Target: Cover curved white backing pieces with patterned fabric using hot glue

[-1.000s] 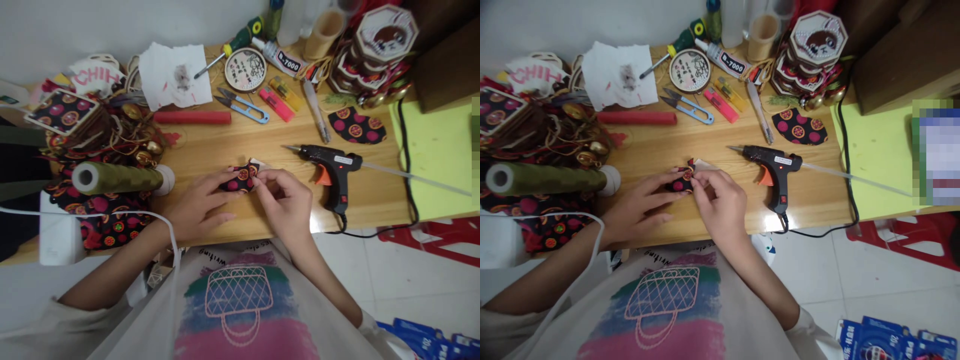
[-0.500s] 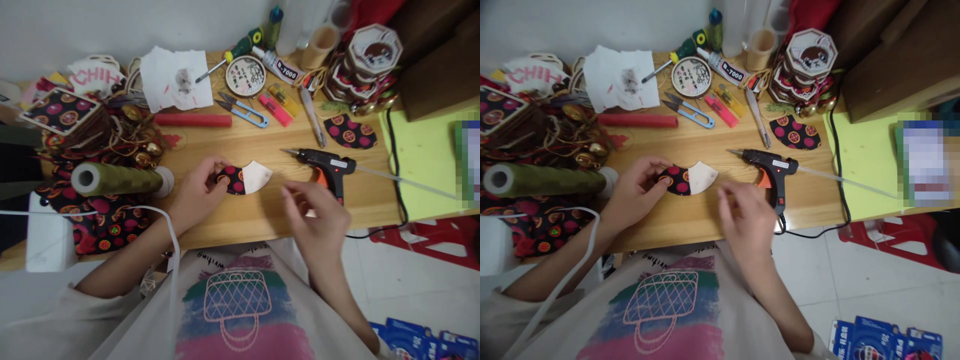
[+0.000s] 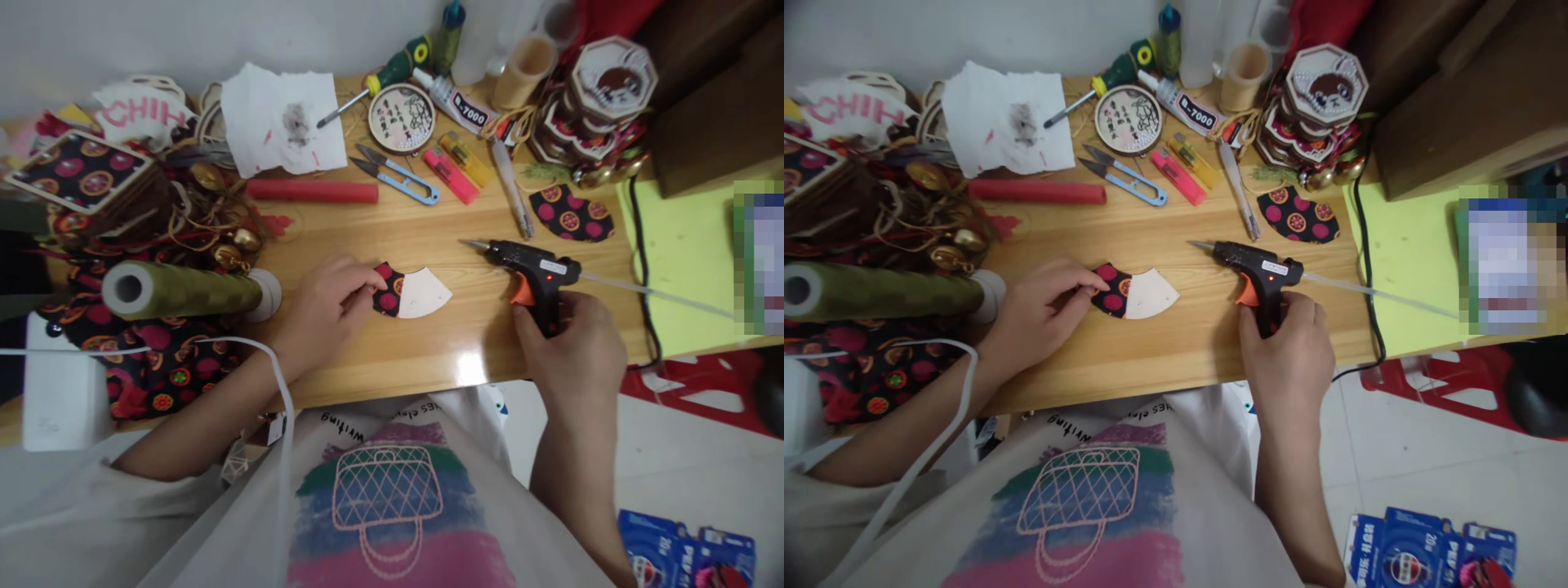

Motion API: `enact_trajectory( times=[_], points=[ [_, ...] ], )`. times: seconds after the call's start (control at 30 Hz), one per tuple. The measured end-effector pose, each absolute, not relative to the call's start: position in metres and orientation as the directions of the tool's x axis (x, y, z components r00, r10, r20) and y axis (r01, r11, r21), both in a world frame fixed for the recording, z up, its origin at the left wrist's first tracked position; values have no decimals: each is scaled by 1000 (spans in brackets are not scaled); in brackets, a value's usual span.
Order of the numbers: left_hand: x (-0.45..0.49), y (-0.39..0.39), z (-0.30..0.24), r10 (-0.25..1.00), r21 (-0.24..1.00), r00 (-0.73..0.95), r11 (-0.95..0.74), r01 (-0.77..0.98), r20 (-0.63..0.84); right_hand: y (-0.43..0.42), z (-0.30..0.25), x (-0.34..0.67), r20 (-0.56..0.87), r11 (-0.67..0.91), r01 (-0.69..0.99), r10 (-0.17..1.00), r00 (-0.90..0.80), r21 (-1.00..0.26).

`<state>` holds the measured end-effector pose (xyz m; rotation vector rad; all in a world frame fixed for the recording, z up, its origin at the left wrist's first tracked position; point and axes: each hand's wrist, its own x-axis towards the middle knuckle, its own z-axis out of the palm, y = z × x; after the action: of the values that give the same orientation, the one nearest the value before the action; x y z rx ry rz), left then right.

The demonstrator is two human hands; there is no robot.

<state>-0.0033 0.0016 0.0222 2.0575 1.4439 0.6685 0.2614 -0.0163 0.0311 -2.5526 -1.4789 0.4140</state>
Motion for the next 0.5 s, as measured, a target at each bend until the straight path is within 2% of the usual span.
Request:
enact_trajectory(
  times=[0.13,0.37,0.5],
  points=[
    [-5,6,19,937,696,332,-312,647,111,-14,31,263,-155,-479,837,878,453,-265],
    [-8,6,14,940,762,307,-305,572,146,-11,20,255,-12,-455,854,884,467,-254],
    [-9,5,14,944,782,299,-289,553,137,-7,22,253,-50,-515,827,854,518,-225]
  ],
)
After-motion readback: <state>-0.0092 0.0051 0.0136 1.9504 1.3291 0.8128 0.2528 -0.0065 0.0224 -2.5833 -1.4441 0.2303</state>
